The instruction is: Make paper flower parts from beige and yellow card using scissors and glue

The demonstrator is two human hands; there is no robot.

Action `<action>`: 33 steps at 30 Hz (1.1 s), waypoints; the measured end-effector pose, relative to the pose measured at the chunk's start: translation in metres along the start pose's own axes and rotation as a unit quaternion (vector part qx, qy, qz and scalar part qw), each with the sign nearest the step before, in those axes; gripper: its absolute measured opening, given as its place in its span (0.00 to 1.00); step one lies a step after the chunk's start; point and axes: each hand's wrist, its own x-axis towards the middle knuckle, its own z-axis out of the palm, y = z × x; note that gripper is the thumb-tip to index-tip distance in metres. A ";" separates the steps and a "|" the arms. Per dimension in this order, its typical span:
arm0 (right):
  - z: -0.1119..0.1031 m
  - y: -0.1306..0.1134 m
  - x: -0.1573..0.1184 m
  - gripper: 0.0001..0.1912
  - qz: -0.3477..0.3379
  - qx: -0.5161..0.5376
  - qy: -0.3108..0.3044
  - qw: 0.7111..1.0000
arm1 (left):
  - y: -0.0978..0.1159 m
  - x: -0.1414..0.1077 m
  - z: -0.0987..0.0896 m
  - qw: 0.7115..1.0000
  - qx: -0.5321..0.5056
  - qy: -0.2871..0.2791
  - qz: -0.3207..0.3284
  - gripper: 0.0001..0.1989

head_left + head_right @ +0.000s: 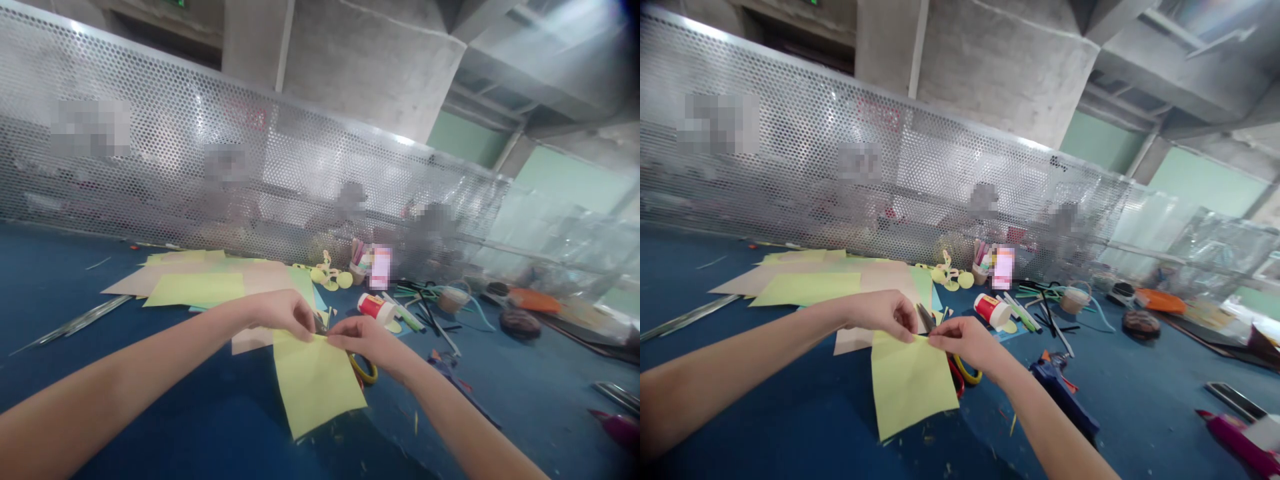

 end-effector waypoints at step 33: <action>0.002 -0.005 -0.002 0.14 -0.020 -0.004 0.010 1.000 | 0.005 -0.002 0.000 1.000 0.005 -0.023 -0.012 0.15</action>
